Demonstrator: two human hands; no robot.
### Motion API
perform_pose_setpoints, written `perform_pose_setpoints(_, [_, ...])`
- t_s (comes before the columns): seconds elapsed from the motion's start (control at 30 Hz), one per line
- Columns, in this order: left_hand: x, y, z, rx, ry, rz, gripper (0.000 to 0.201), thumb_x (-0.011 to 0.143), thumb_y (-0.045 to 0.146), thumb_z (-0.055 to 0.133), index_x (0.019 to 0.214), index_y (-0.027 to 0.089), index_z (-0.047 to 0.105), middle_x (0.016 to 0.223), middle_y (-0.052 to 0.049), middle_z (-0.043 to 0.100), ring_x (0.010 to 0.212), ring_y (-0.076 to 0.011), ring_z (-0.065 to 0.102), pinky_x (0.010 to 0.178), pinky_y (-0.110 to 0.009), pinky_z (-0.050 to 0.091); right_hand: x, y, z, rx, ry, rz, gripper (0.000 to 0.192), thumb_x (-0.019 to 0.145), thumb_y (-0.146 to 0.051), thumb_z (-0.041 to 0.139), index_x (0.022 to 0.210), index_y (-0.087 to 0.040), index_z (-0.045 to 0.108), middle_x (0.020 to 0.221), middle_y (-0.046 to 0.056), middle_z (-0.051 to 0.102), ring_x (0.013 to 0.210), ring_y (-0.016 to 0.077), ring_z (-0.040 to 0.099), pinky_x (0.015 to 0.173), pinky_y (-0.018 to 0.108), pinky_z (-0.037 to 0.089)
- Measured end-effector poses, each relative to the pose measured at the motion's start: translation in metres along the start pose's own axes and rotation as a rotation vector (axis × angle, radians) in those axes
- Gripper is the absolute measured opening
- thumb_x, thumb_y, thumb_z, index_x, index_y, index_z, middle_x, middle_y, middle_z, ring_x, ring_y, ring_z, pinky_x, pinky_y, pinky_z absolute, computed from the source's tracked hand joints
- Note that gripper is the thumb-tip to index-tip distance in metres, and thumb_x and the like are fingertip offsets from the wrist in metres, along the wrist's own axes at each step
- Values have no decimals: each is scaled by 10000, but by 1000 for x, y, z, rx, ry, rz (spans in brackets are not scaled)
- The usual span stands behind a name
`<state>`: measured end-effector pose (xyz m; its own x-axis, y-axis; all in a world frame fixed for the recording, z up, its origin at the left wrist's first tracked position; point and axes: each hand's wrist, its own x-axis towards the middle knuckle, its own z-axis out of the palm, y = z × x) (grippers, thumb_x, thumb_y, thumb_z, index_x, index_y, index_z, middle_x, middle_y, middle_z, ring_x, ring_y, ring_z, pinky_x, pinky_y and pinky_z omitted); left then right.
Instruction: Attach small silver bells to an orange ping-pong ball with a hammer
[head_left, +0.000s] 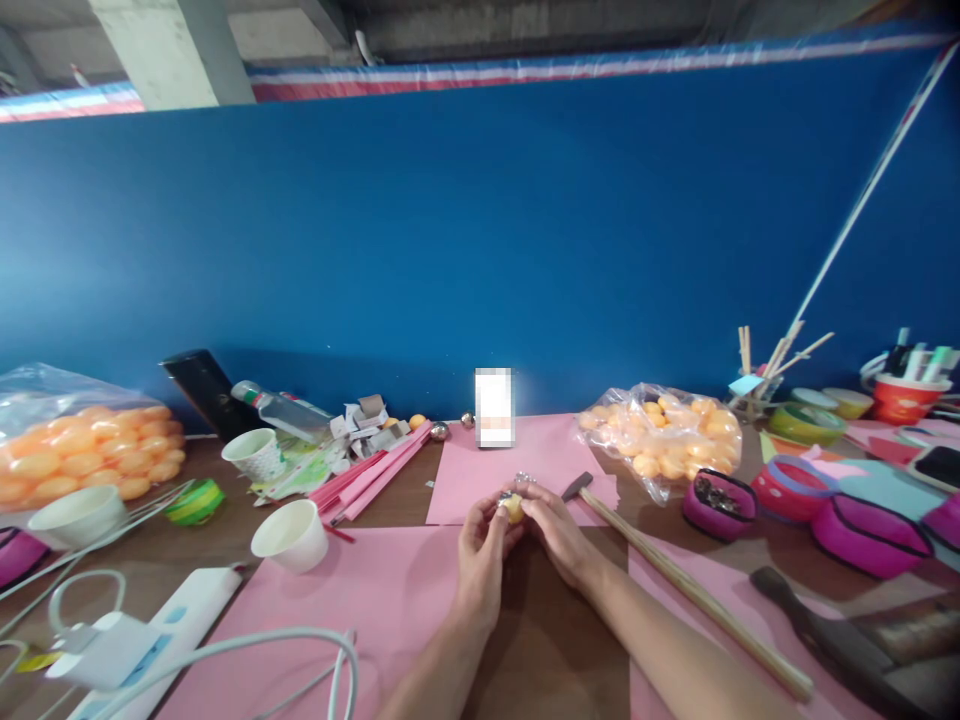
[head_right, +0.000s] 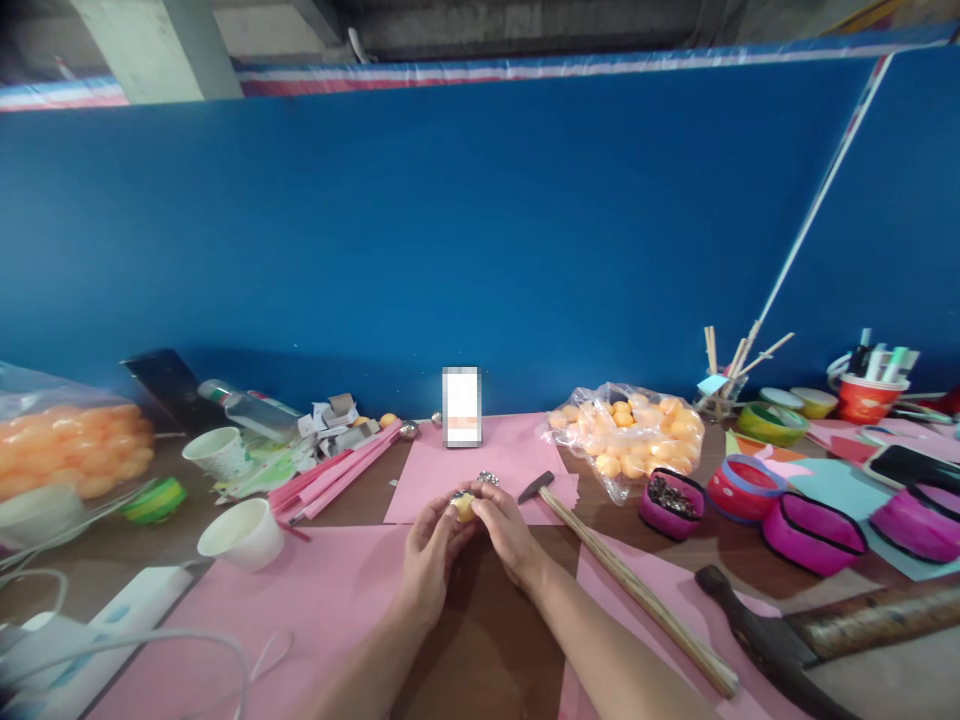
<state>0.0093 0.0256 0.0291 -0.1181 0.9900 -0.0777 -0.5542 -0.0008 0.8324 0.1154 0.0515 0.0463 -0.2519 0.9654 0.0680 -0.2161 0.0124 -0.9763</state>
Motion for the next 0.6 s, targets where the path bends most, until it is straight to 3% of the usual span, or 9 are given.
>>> perform_pose_setpoints(0.33, [-1, 0, -2, -14, -18, 10, 398, 646, 354, 665, 967, 136, 577, 987, -116, 628, 916, -234, 601, 829, -372, 467, -4, -3, 2, -25, -68, -27, 229, 735, -259, 547, 957, -218, 587, 927, 19, 619, 920, 196, 552, 806, 315, 436])
perform_pose_setpoints(0.6, [1, -3, -4, -32, -26, 14, 348, 697, 320, 625, 978, 125, 564, 994, -122, 621, 939, -232, 585, 848, -376, 452, 0, -1, 2, -8, -57, -45, 206, 776, -245, 496, 941, -212, 616, 896, 20, 631, 899, 191, 556, 835, 328, 413])
